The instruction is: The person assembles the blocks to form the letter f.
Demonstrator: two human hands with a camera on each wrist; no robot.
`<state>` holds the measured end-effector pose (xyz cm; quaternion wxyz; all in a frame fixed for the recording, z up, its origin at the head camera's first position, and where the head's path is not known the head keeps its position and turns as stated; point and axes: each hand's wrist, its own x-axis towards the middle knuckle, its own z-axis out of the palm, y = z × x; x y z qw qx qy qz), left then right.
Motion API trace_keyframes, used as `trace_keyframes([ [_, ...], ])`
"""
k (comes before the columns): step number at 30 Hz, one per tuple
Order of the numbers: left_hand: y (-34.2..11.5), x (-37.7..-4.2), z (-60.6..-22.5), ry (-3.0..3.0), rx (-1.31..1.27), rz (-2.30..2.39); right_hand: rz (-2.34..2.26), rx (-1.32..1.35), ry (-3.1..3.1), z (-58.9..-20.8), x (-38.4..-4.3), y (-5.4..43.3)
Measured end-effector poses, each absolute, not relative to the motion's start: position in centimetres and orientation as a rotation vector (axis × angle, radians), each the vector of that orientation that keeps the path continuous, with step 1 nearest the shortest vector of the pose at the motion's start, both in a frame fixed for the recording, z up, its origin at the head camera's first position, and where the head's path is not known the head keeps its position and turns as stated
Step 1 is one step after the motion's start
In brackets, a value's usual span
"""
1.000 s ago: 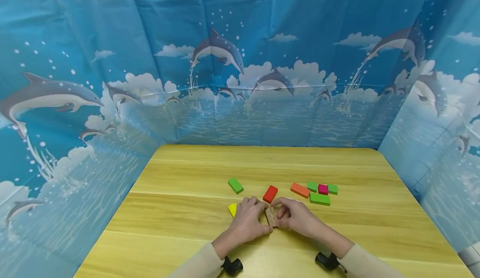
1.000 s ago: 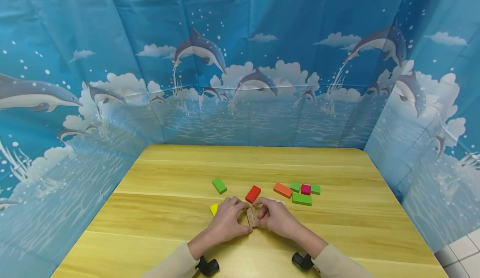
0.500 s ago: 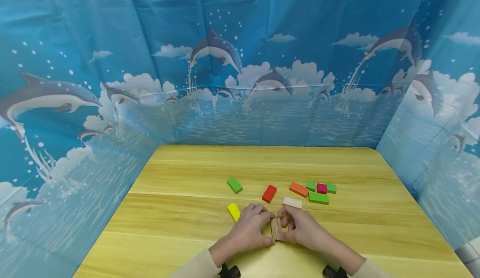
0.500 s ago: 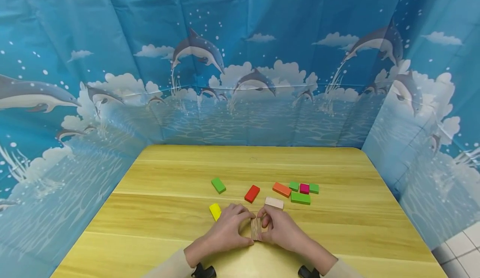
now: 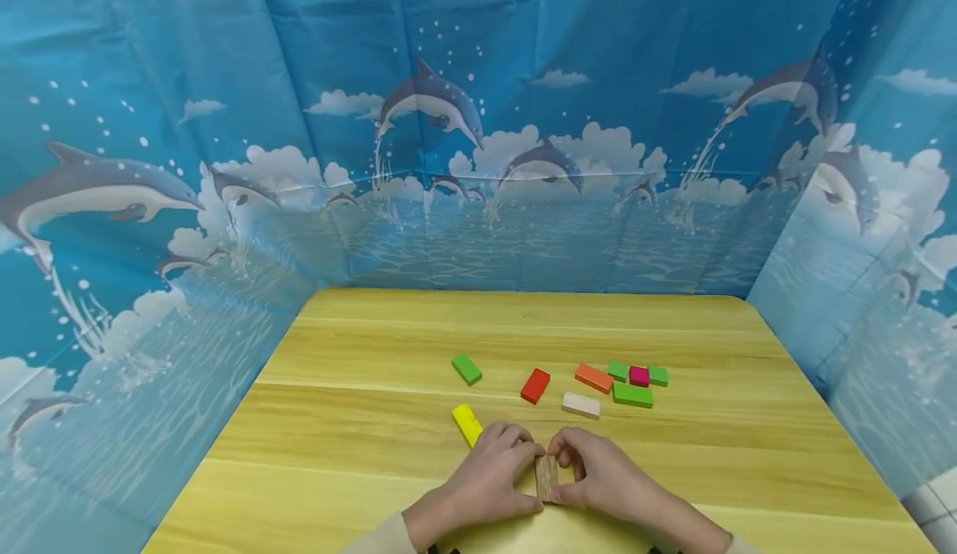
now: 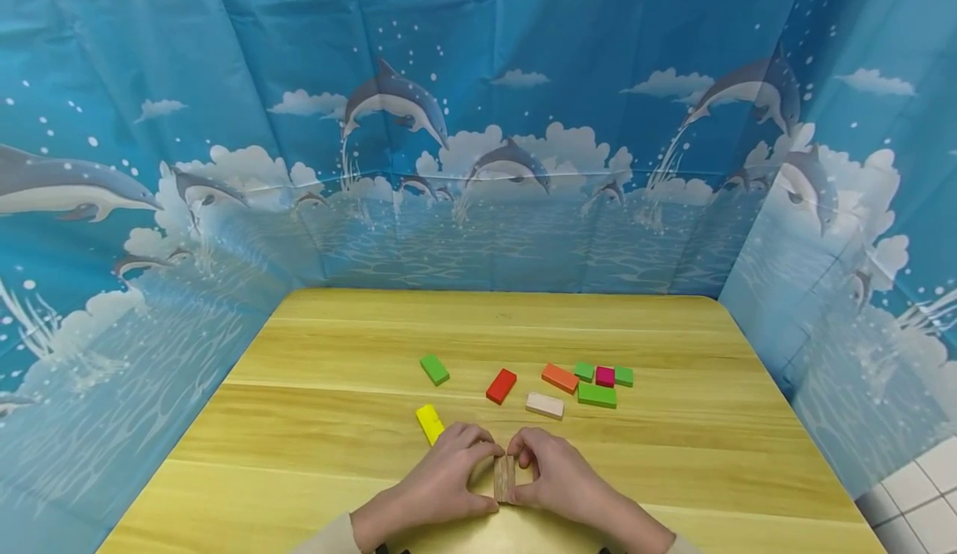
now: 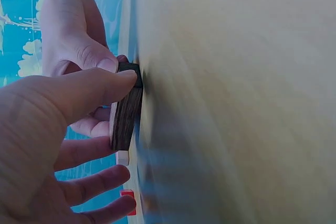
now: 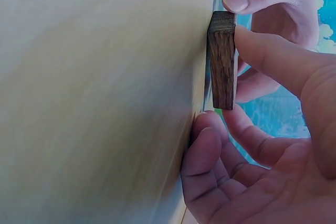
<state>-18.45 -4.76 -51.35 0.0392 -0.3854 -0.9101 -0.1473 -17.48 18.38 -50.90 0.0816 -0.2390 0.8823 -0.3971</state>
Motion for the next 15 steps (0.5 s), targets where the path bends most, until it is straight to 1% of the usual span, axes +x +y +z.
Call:
trace_keyframes([
  [7,-5.6,-18.5,-51.0,-2.806,-1.205,-0.524,-1.112,-0.744,2.708,-51.0,-17.2,18.3],
  [15,-6.4,-19.0,-50.2,-2.893,-1.071,-0.659,-1.086,-0.780,2.748,-51.2,-17.1,18.1],
])
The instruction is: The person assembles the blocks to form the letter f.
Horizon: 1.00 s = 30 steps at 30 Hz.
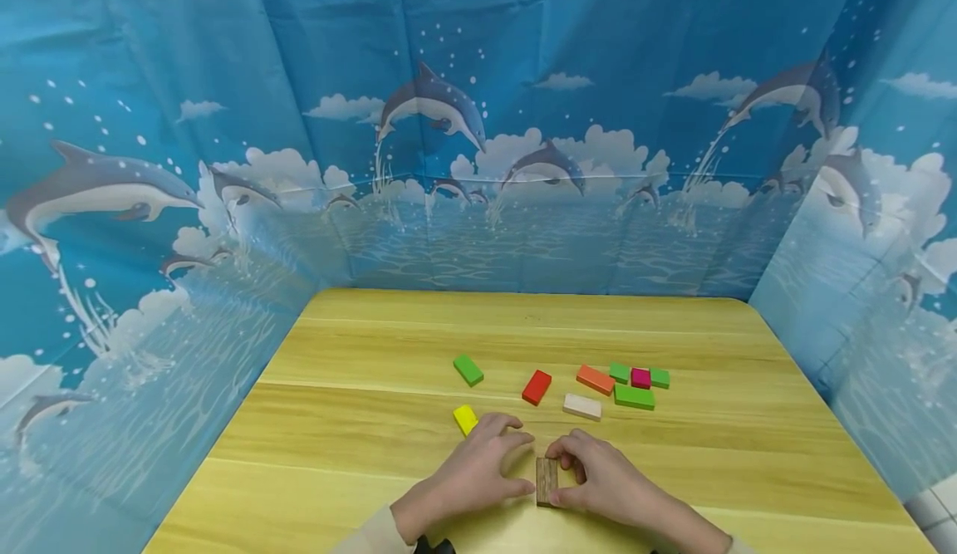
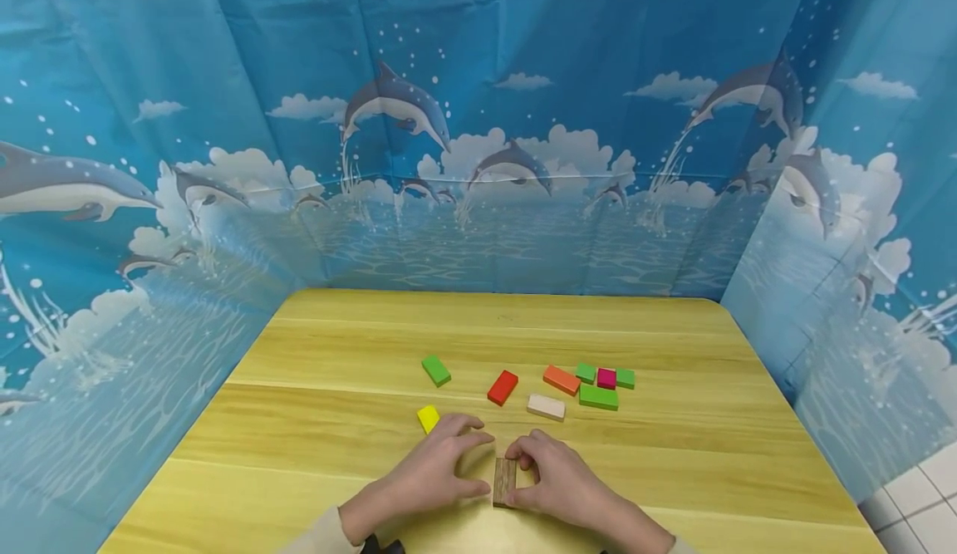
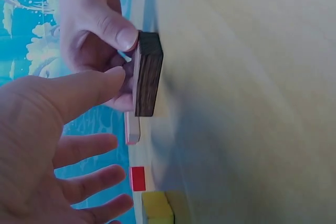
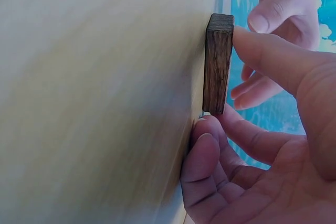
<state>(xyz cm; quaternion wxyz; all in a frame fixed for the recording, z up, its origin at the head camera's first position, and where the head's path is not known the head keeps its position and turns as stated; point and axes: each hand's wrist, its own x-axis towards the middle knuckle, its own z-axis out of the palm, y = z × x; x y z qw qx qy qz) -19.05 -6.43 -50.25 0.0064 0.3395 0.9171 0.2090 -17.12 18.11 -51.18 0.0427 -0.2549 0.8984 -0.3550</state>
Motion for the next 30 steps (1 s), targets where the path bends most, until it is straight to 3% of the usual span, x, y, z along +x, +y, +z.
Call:
trace_keyframes([
  [16,-8.8,-21.3,-49.0,2.935,0.837,0.874,-1.071,-0.804,2.721,-51.3,-18.1,18.7],
  [30,-10.6,-22.4,-50.3,2.955,0.551,1.008,-1.075,-0.824,2.697,-51.1,-18.0,18.8],
])
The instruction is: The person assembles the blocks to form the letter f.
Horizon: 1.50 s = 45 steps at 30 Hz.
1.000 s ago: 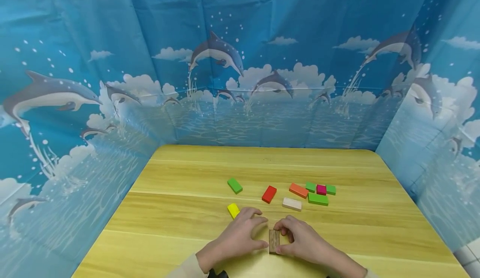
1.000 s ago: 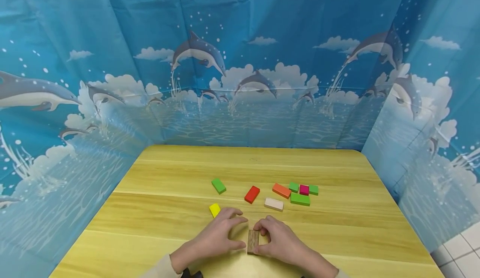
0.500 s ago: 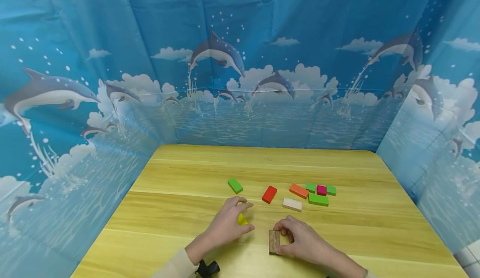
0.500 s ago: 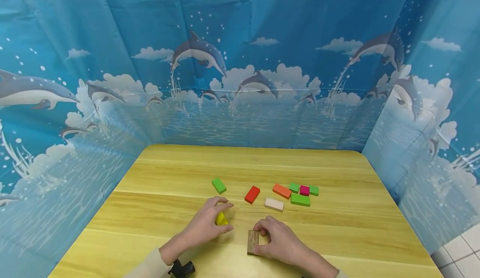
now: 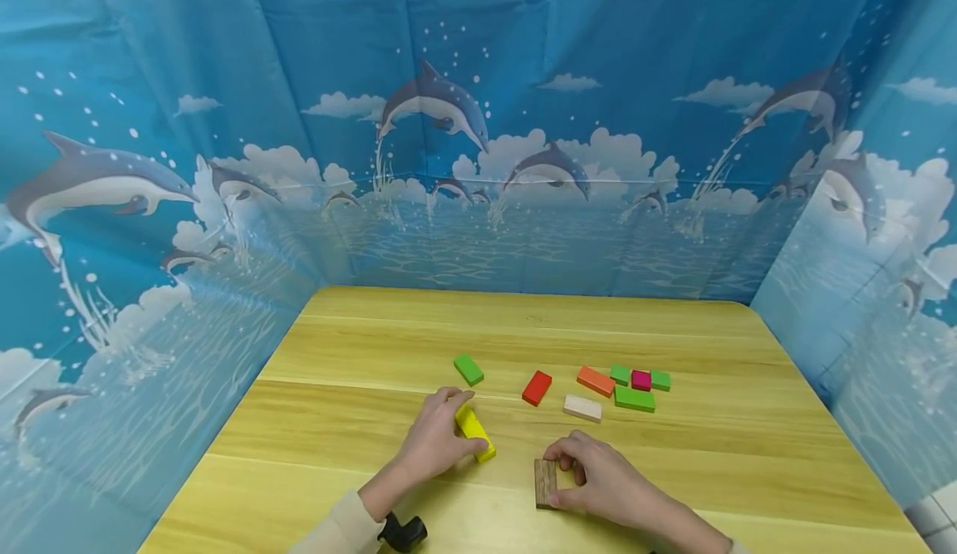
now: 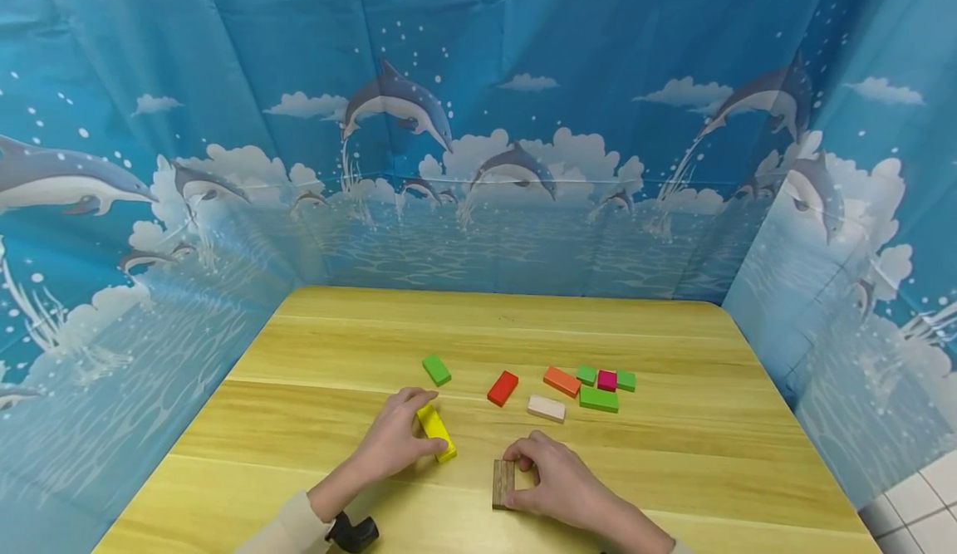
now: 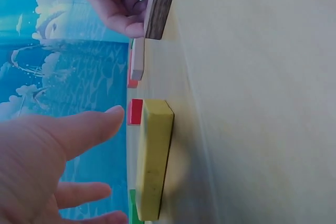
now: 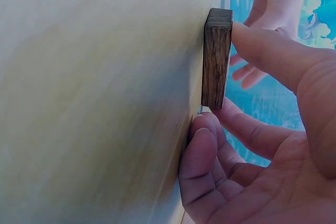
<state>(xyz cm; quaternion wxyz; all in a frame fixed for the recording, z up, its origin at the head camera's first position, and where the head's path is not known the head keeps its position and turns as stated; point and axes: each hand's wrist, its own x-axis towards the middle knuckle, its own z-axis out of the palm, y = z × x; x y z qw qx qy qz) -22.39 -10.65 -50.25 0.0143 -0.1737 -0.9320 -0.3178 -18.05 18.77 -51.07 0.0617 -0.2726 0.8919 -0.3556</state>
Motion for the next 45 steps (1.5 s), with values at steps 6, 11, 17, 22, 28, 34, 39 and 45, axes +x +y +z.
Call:
trace_keyframes([
  [6,-11.0,-22.3,-50.6,-2.936,-0.513,-0.939,-1.077,-0.831,2.692,-51.1,-18.0,18.8],
  [11,-11.1,-22.1,-50.9,-2.957,-0.509,-0.839,-1.086,-0.834,2.684,-51.2,-17.9,18.7],
  [17,-11.2,-22.0,-51.1,-2.961,-0.501,-0.742,-1.085,-0.828,2.676,-51.2,-17.8,18.5],
  [22,-11.1,-22.0,-51.0,-2.978,-0.499,-0.697,-1.080,-0.819,2.671,-51.1,-17.8,18.4],
  [28,-10.7,-22.1,-50.8,-2.974,-0.518,-0.691,-1.070,-0.824,2.673,-51.2,-18.0,18.5],
  [34,-10.4,-22.3,-50.8,-2.963,-0.545,-0.689,-1.064,-0.827,2.665,-51.3,-18.3,18.5],
  [39,-10.1,-22.7,-51.0,-2.943,-0.581,-0.683,-1.055,-0.827,2.668,-51.2,-18.3,18.6],
  [45,-9.4,-22.9,-51.1,-2.908,-0.660,-0.652,-1.052,-0.835,2.674,-51.1,-18.2,18.7],
])
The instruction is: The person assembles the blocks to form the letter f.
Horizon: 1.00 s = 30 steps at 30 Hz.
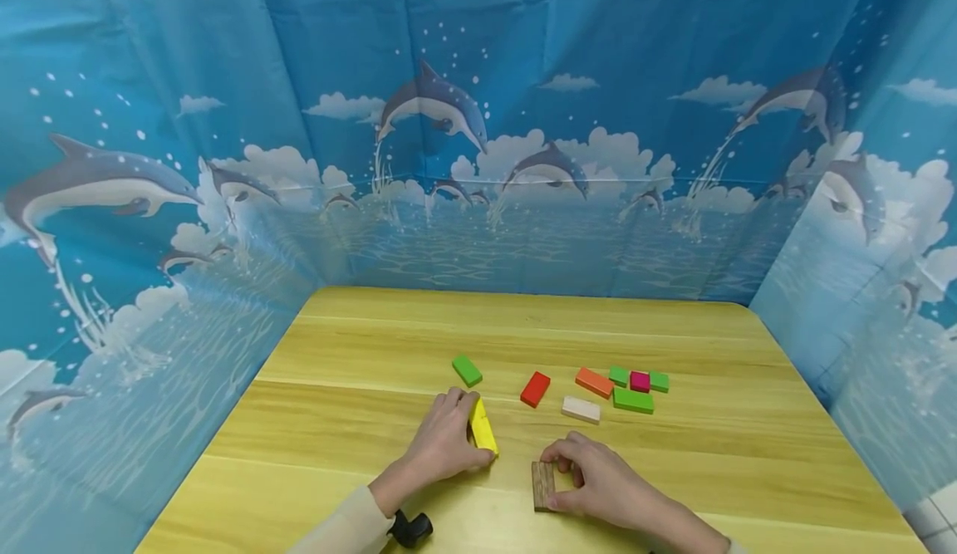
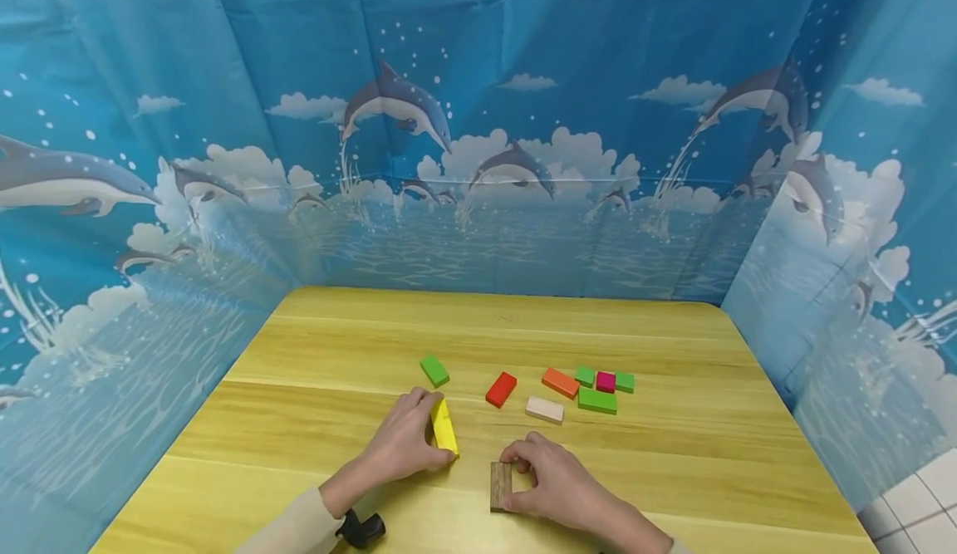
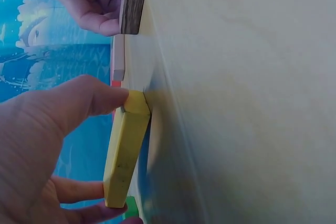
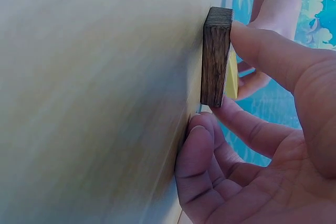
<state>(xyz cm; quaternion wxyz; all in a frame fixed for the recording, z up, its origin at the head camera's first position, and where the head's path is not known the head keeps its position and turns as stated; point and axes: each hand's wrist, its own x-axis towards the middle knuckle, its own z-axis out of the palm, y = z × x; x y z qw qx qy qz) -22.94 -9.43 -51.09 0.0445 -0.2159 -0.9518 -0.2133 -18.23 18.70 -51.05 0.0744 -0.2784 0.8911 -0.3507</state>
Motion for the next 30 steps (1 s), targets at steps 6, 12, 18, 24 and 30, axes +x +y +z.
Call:
trace_keyframes([
  [6,-8.4,-23.1,-51.2,-2.923,-0.732,-0.661,-1.046,-0.828,2.658,-51.1,-18.0,18.7],
  [12,-7.1,-24.0,-51.3,-2.906,-0.788,-0.625,-1.037,-0.837,2.684,-51.1,-18.2,18.8],
  [18,-6.5,-24.7,-51.4,-2.911,-0.856,-0.610,-1.029,-0.830,2.683,-51.1,-18.3,18.7],
  [24,-5.8,-25.0,-51.3,-2.985,-0.906,-0.642,-1.025,-0.827,2.676,-51.1,-18.2,18.6],
  [30,-5.0,-25.1,-51.2,-2.984,-0.984,-0.629,-1.035,-0.814,2.671,-50.9,-18.1,18.6],
])
